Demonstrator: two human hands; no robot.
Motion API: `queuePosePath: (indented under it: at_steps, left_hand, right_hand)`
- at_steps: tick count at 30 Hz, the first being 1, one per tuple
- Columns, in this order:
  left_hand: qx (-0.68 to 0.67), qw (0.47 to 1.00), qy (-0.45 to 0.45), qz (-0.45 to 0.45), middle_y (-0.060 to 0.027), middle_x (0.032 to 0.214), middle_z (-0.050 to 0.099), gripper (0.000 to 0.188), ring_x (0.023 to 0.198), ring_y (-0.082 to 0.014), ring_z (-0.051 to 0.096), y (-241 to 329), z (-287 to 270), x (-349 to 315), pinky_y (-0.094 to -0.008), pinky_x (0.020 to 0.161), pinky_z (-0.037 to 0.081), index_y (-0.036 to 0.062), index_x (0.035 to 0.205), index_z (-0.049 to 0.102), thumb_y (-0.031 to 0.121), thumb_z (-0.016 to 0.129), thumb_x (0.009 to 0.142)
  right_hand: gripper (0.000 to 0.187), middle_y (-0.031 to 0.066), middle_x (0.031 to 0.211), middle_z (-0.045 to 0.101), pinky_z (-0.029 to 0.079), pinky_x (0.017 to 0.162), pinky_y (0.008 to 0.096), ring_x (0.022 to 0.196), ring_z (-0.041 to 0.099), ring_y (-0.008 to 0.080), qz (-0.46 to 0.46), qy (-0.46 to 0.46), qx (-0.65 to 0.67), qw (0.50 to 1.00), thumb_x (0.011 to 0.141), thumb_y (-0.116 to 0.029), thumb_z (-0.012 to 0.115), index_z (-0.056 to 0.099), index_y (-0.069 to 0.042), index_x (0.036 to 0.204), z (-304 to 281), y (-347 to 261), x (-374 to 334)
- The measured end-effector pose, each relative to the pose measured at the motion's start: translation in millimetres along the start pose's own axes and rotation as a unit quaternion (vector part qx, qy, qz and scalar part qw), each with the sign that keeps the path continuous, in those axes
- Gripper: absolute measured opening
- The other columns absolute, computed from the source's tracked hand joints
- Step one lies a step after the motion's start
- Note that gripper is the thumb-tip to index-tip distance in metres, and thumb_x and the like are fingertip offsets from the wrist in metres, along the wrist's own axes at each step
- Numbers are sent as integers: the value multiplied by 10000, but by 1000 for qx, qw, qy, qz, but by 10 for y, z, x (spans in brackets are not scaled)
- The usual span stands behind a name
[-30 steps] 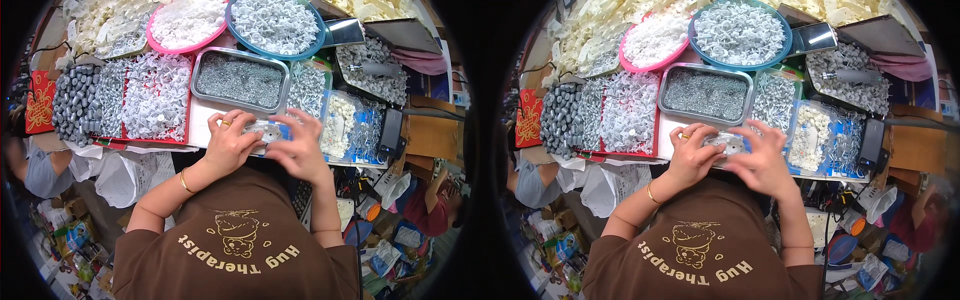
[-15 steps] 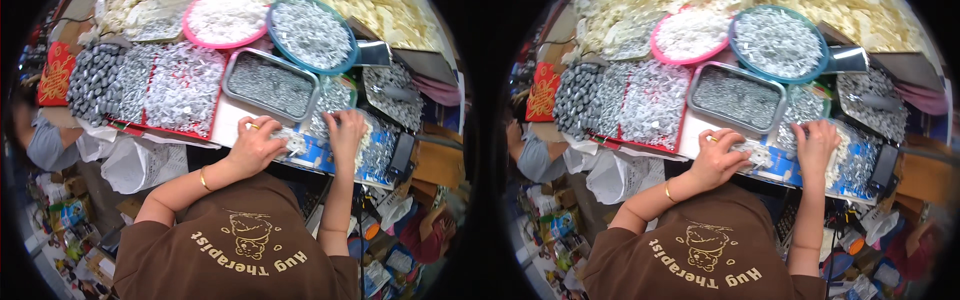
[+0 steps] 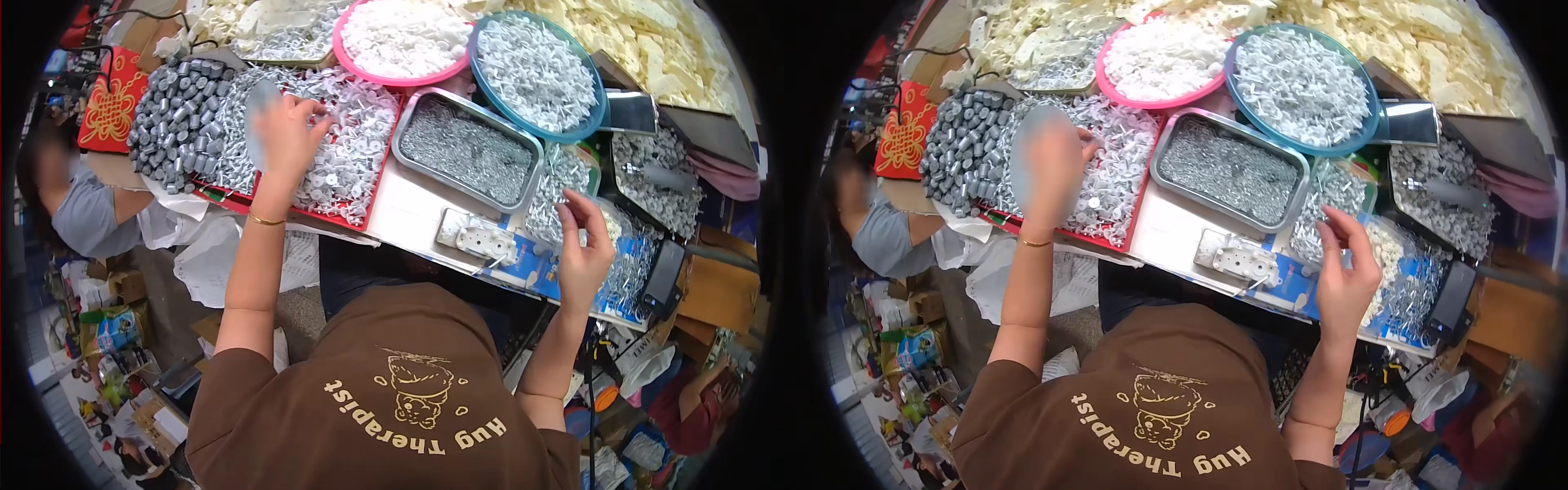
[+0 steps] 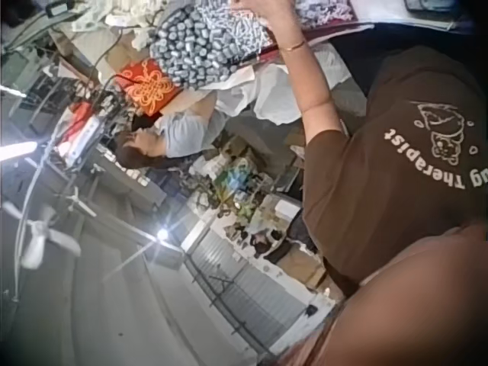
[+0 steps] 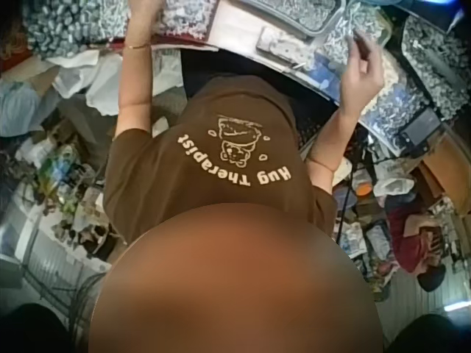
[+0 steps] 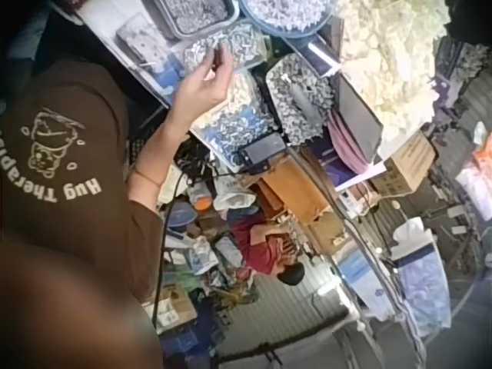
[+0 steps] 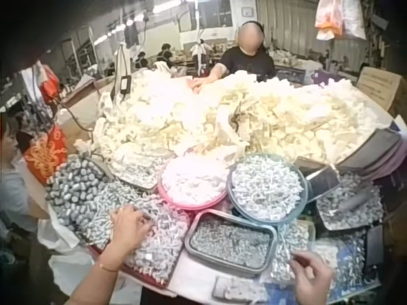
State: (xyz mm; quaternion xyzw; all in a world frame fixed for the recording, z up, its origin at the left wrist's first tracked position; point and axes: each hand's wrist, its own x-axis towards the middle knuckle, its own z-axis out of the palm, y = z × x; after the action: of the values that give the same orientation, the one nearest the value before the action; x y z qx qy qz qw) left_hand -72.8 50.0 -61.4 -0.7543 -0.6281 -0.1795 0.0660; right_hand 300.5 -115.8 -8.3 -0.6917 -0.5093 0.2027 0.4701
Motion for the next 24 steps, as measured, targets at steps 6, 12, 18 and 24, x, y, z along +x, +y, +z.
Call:
queuePosePath:
  at_steps: [6,12,18,24]
  left_hand:
    - [-19,999,-38,-7,-9,981,704,125,1003,-227,624,6,-65,14,-448,924,302,173,897,759,273,755,823]
    - [-102,989,97,41,-55,799,731,84,721,-233,649,92,-209,-59,-346,821,427,121,936,751,169,684,924]
    - [-480,874,10,-75,-90,881,695,96,796,-141,664,691,-367,-266,-306,717,513,-7,1001,660,71,620,963]
    - [-477,861,-145,96,-87,950,715,117,994,-254,677,1573,-425,-706,-388,938,494,43,976,678,85,712,872]
  right_hand:
    - [52,105,955,720,522,757,253,827,679,136,70,-141,76,985,919,15,670,649,27,965,188,-38,-267]
    - [92,101,933,701,479,815,369,902,620,275,-98,-111,-50,988,811,16,722,661,-6,876,275,65,-377]
    - [131,89,960,669,472,811,388,927,594,295,-221,-151,-126,955,778,-3,744,654,-28,869,252,31,-360]
    - [282,74,965,662,474,744,311,863,591,206,-143,-80,-67,984,791,-100,809,680,-24,1030,56,-178,-59]
